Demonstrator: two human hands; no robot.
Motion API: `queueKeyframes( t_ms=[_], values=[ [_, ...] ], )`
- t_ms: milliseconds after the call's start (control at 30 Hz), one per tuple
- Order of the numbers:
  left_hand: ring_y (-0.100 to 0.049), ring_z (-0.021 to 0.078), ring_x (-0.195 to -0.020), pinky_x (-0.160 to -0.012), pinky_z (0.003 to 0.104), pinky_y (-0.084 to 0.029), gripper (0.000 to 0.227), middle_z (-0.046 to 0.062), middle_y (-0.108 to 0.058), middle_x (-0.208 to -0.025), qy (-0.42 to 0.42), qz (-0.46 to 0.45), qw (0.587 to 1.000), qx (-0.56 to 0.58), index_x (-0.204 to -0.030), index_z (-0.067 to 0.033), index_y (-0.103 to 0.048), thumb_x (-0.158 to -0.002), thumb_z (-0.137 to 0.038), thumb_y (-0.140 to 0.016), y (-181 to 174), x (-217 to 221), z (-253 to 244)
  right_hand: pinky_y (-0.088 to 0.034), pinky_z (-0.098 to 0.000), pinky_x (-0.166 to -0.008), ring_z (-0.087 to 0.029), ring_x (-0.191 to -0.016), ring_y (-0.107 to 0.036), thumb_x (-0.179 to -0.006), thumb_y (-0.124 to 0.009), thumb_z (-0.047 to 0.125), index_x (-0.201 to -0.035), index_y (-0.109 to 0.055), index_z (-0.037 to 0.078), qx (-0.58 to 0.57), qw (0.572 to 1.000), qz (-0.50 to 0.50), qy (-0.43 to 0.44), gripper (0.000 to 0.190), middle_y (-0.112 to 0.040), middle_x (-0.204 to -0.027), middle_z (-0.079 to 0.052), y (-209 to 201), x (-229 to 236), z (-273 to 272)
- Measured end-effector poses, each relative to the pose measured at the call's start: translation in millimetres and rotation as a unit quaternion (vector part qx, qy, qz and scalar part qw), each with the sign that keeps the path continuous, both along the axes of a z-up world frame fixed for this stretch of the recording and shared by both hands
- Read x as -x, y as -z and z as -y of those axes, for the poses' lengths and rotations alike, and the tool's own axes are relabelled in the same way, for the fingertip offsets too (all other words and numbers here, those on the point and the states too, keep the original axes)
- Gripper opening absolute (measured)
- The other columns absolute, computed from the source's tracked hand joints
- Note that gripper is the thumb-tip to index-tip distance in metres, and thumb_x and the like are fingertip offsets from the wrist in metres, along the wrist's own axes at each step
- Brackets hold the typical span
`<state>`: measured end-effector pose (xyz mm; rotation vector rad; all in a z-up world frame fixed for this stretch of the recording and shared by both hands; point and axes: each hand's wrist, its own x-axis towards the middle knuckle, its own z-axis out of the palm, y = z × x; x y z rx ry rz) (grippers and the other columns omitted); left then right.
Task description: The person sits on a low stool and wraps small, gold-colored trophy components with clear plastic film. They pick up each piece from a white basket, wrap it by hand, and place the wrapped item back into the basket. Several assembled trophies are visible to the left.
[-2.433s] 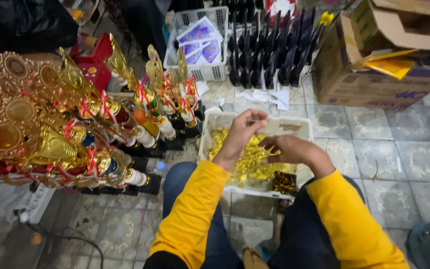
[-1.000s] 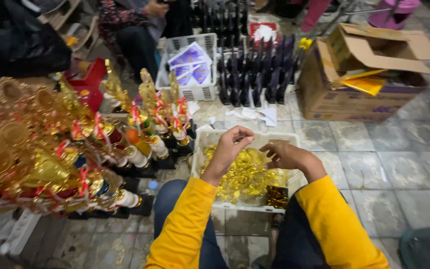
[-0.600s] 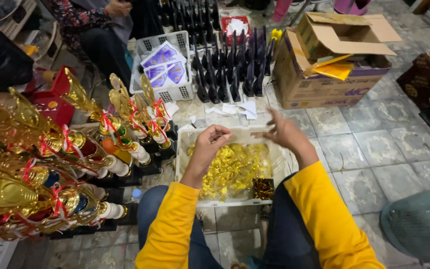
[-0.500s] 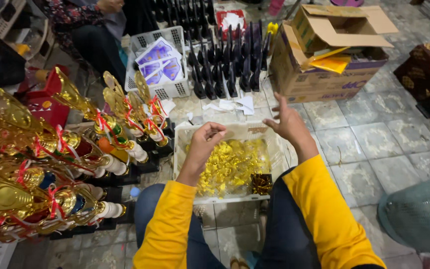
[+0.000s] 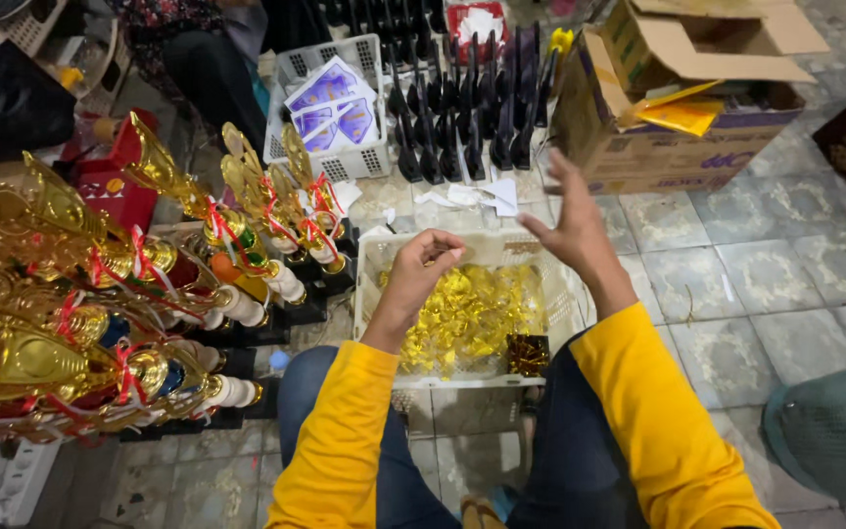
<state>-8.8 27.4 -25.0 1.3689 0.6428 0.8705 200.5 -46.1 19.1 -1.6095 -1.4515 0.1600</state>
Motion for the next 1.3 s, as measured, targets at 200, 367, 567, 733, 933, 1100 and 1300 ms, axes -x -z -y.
queueKeyframes(
  t_ms=[200, 367, 567, 733, 933, 1100, 1300],
  values=[
    [-0.054, 0.0043, -0.078, -0.067, 0.017, -0.046, 0.015, 0.001, -0.066, -0.089, 0.009, -0.010, 1.000, 0.000, -0.097, -0.0083, -0.065, -0.083, -0.011, -0.065, 10, -4, -2, -0.044, -0.0527, -0.093, -0.042, -0.110, -0.055, -0.066, -0.081, 0.020, -0.142, -0.036, 0.013, 0.066, 0.994, 0.082, -0.006, 0.088, -0.049, -0.119, -0.020, 19, 5, -11],
    [-0.056, 0.0110, -0.079, -0.068, 0.022, -0.047, 0.016, 0.006, -0.065, -0.090, 0.017, -0.027, 0.999, -0.001, -0.100, -0.0064, -0.064, -0.085, -0.011, -0.065, -6, 2, 5, -0.037, -0.0639, -0.092, -0.044, -0.119, -0.042, -0.073, -0.083, 0.025, -0.142, -0.031, 0.014, 0.084, 0.974, 0.124, 0.171, 0.087, -0.037, -0.131, -0.019, 42, -74, -16],
    [-0.055, 0.0097, -0.085, -0.072, 0.023, -0.046, 0.017, 0.003, -0.064, -0.093, -0.011, -0.038, 0.999, -0.020, -0.100, -0.0086, -0.064, -0.084, -0.012, -0.065, -6, 2, 2, -0.032, -0.0731, -0.089, -0.043, -0.125, -0.035, -0.073, -0.082, 0.018, -0.142, -0.032, 0.017, 0.093, 0.975, 0.095, 0.177, 0.085, -0.031, -0.137, -0.016, 20, -43, -3],
    [-0.057, 0.0235, -0.098, -0.081, 0.034, -0.048, 0.022, 0.013, -0.060, -0.105, -0.055, -0.086, 0.994, -0.031, -0.108, -0.0053, -0.059, -0.087, -0.009, -0.062, -22, 0, 8, -0.034, -0.0647, -0.097, -0.040, -0.124, -0.038, -0.074, -0.082, 0.014, -0.136, -0.043, 0.011, -0.027, 0.983, 0.143, 0.108, 0.073, -0.037, -0.134, -0.018, -7, 27, 2],
    [-0.046, 0.0377, -0.113, -0.089, 0.044, -0.047, 0.041, 0.022, -0.042, -0.121, -0.118, -0.151, 0.972, -0.133, -0.121, -0.0079, -0.051, -0.085, -0.019, -0.068, -10, -7, 8, -0.030, -0.0537, -0.099, -0.030, -0.134, -0.031, -0.079, -0.073, 0.031, -0.143, -0.033, 0.020, 0.018, 0.967, 0.248, 0.063, 0.076, -0.023, -0.149, -0.009, 7, 39, -12],
    [0.006, 0.0424, -0.141, -0.108, 0.068, -0.009, 0.090, 0.009, 0.018, -0.151, 0.007, -0.441, 0.857, -0.268, -0.142, -0.0310, -0.032, -0.069, -0.031, -0.084, -26, -24, 37, -0.005, -0.0589, -0.112, -0.028, -0.140, 0.000, -0.079, -0.076, 0.027, -0.148, -0.022, 0.027, 0.241, 0.943, 0.078, 0.215, 0.087, 0.007, -0.152, -0.006, -19, 3, -17],
    [0.008, 0.0334, -0.142, -0.112, 0.061, -0.014, 0.092, 0.003, 0.026, -0.149, -0.115, -0.480, 0.859, -0.137, -0.147, -0.0370, -0.021, -0.074, -0.041, -0.078, -49, -11, 15, -0.023, -0.0698, -0.100, -0.041, -0.141, -0.015, -0.081, -0.089, 0.034, -0.152, -0.018, 0.028, 0.142, 0.930, 0.048, 0.335, 0.100, 0.009, -0.151, -0.005, 23, -68, 5]
  ],
)
